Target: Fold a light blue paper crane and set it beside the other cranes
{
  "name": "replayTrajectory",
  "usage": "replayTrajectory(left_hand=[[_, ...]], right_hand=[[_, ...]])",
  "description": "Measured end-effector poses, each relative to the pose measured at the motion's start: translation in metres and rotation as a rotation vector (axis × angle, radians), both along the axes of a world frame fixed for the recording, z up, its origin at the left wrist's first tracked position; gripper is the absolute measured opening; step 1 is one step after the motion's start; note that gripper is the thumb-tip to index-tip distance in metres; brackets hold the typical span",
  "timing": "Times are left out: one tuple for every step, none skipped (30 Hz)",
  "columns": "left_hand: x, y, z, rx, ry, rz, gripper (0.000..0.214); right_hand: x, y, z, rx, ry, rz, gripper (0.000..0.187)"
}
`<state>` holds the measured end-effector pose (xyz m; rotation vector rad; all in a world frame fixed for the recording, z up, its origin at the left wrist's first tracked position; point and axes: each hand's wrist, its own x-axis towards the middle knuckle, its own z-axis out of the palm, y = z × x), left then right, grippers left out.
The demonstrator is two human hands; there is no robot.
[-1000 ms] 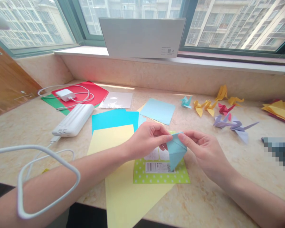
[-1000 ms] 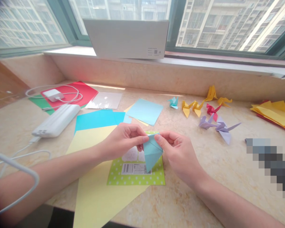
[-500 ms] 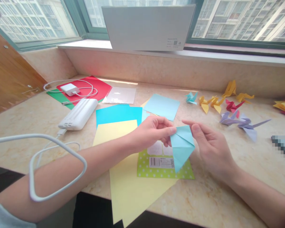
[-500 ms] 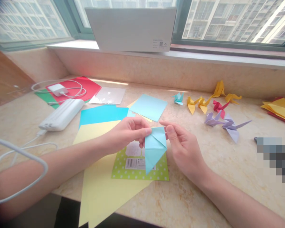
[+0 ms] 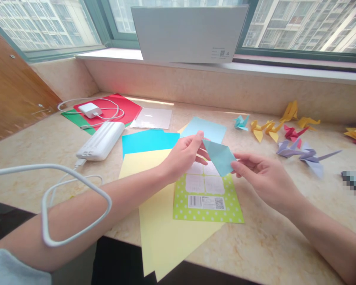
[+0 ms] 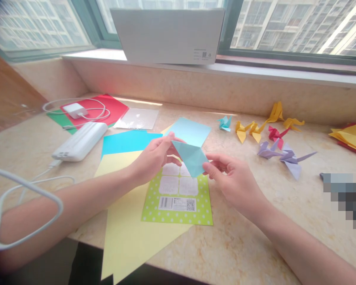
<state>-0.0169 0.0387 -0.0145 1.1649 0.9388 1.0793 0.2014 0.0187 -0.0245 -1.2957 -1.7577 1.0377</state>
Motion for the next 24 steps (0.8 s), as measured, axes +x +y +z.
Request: replayTrajectory(left_hand=[[-0.001,0.001,0.000,0.015,-0.012,0.001,0.047],[-0.002,0.002,0.000,0.023,-0.009,-0.009,0.050],[-0.003,0.003,0.000,0.030,0.020,-0.025,0.048],[-0.004,0.003,-0.001,0.037,0.077,-0.046,0.044],[-0.004,0.003,-0.001,0.043,0.150,-0.069,0.037],[-0.005,0.002,-0.002,0.049,0.226,-0.089,0.031],[-0.005,0.002,-0.003,0.055,0.291,-0.106,0.026],[-0.006,0.003,-0.003,0.060,0.336,-0.118,0.024],[-0.006,0.003,-0.004,0.064,0.359,-0.123,0.023],[-0.007,0.004,-0.004,0.069,0.368,-0.124,0.022],[-0.007,0.004,-0.004,0.074,0.372,-0.125,0.022],[-0.007,0.005,-0.003,0.079,0.377,-0.126,0.021],[-0.008,0.005,-0.003,0.082,0.380,-0.128,0.021],[-0.008,0.005,-0.002,0.083,0.381,-0.131,0.020],[-0.008,0.005,-0.002,0.081,0.381,-0.135,0.020],[-0.008,0.005,-0.002,0.081,0.380,-0.132,0.019],[-0.008,0.005,-0.002,0.083,0.378,-0.122,0.018],[-0.008,0.006,-0.002,0.091,0.374,-0.107,0.018],[-0.008,0.006,-0.003,0.106,0.372,-0.083,0.017],[-0.009,0.008,-0.004,0.135,0.381,-0.052,0.017],[-0.009,0.009,-0.005,0.181,0.407,-0.013,0.016],[-0.010,0.011,-0.006,0.243,0.450,0.029,0.016],[-0.011,0.013,-0.007,0.320,0.504,0.072,0.016],[-0.013,0.014,-0.008,0.408,0.560,0.108,0.016]], right_hand=[[0.000,0.000,0.000,-0.047,0.015,0.029,0.036],[-0.001,0.000,-0.001,-0.081,0.029,0.061,0.039],[-0.001,0.000,0.000,-0.104,0.038,0.089,0.041],[-0.002,0.000,0.000,-0.116,0.046,0.109,0.041],[-0.002,-0.001,0.000,-0.120,0.053,0.120,0.041],[-0.003,-0.001,0.001,-0.119,0.058,0.124,0.040],[-0.003,-0.001,0.001,-0.117,0.062,0.122,0.040],[-0.004,-0.001,0.001,-0.114,0.065,0.118,0.039],[-0.004,-0.001,0.001,-0.112,0.064,0.113,0.039],[-0.004,-0.001,0.001,-0.110,0.061,0.108,0.038],[-0.004,0.000,0.000,-0.109,0.055,0.105,0.038],[-0.003,0.000,0.000,-0.107,0.047,0.102,0.038],[-0.003,0.000,0.000,-0.102,0.035,0.098,0.039],[-0.003,0.001,-0.001,-0.095,0.019,0.094,0.039],[-0.003,0.001,-0.001,-0.090,0.003,0.092,0.040],[-0.002,0.001,-0.002,-0.083,-0.009,0.090,0.040],[-0.002,0.002,-0.002,-0.078,-0.013,0.087,0.041],[-0.002,0.002,-0.003,-0.076,-0.011,0.084,0.041],[-0.001,0.003,-0.003,-0.076,-0.005,0.079,0.042],[-0.001,0.003,-0.004,-0.076,0.001,0.074,0.042],[-0.001,0.003,-0.004,-0.076,0.004,0.068,0.041],[-0.002,0.003,-0.004,-0.076,0.003,0.063,0.041],[-0.002,0.003,-0.004,-0.078,-0.002,0.061,0.040],[-0.002,0.003,-0.004,-0.080,-0.006,0.059,0.040]])
